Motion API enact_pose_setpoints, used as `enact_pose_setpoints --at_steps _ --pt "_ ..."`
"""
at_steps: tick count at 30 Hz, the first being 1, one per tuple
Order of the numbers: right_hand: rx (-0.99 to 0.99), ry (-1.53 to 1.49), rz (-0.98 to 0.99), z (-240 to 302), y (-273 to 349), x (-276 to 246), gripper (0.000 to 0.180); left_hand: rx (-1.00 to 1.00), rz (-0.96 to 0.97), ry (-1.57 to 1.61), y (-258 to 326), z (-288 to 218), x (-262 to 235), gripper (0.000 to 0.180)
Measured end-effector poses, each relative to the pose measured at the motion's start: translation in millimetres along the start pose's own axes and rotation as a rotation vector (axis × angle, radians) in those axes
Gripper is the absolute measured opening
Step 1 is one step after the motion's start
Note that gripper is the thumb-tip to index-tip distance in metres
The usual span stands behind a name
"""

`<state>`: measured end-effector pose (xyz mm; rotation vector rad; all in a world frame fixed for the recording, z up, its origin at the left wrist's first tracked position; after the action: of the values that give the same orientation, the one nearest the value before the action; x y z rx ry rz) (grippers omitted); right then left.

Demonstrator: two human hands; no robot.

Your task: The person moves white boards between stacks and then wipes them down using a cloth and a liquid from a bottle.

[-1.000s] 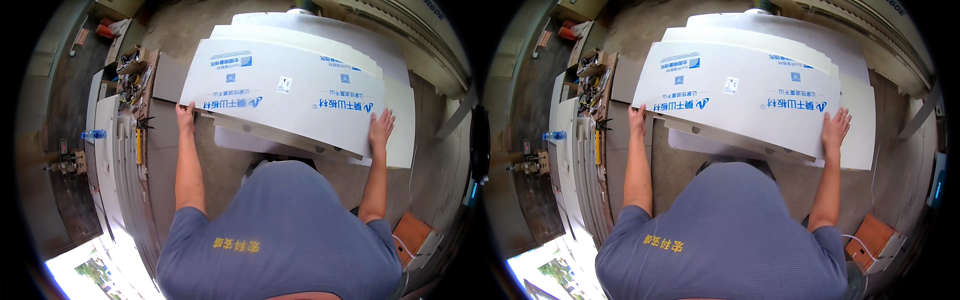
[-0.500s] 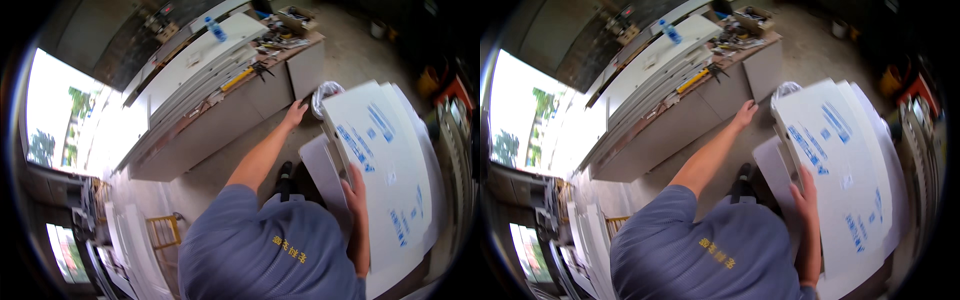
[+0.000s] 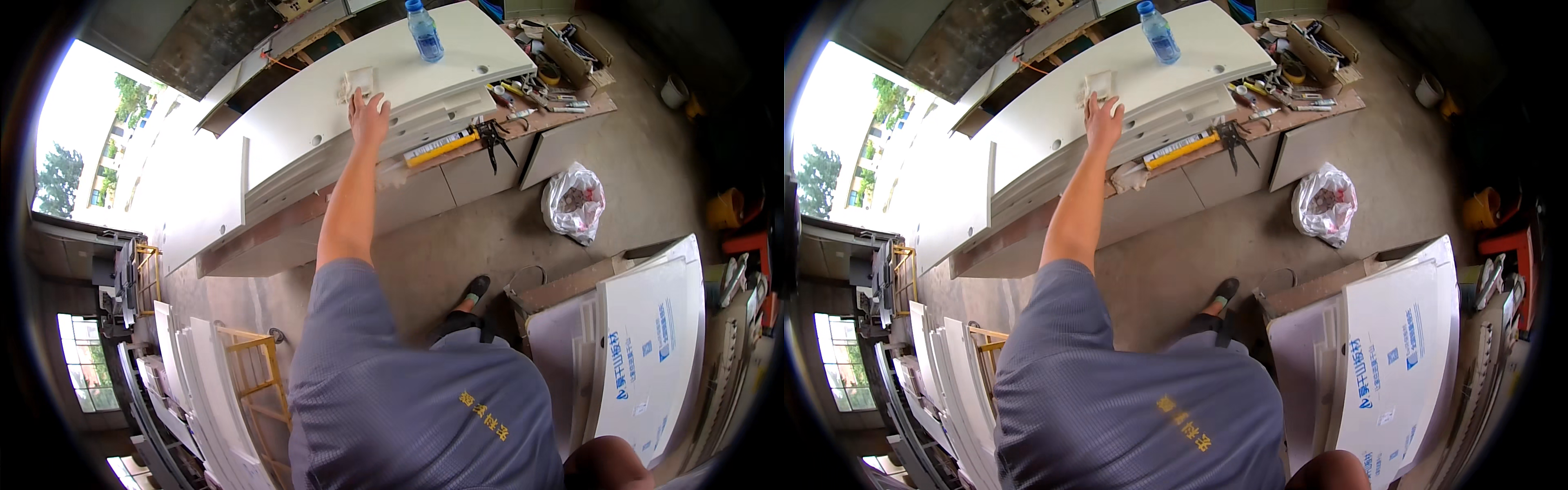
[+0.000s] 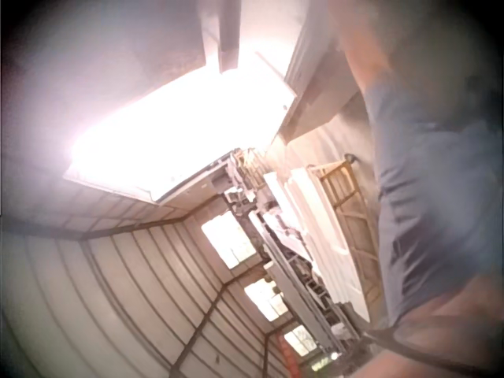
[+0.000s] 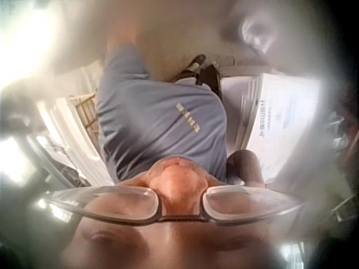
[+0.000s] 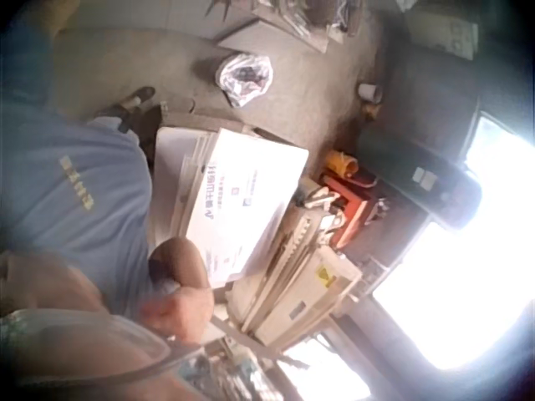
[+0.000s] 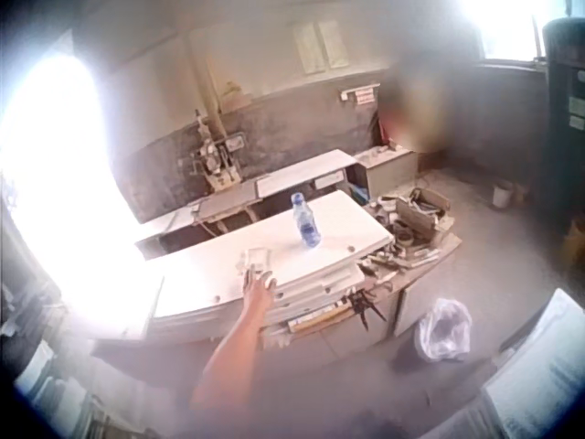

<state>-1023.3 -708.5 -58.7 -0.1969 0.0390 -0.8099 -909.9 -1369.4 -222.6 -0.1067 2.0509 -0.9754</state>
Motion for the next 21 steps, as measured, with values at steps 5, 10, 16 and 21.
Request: enact_pose_setpoints --at_steps 5,10,16,21 --pt "0.116 0.036 -0.082 -42 -45 29 0.040 0.017 0.214 -0.220 -40 44 64 0.042" --pt "0.167 0.053 -0.137 -61 -61 34 0.041 -0.516 0.112 0.270 -88 100 72 0.035" --pt "0.179 0.047 -0.173 -67 -66 32 0.042 -1.037 -0.001 1.212 -167 95 75 0.033" --pt "0.173 0.062 -0.214 -66 -64 28 0.042 -0.345 -0.190 0.819 -249 -31 21 0.031"
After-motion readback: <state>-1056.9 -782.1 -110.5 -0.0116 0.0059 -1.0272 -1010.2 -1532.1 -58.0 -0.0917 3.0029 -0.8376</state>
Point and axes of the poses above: each hand's wrist, its own y-axis away from the middle knuckle, its own x-axis out of the palm, z = x × y, the point moved 8 cm from there along -y, towards the middle knuckle, and after that the axes turned 15 degrees about -z, right-handed, at the moved point
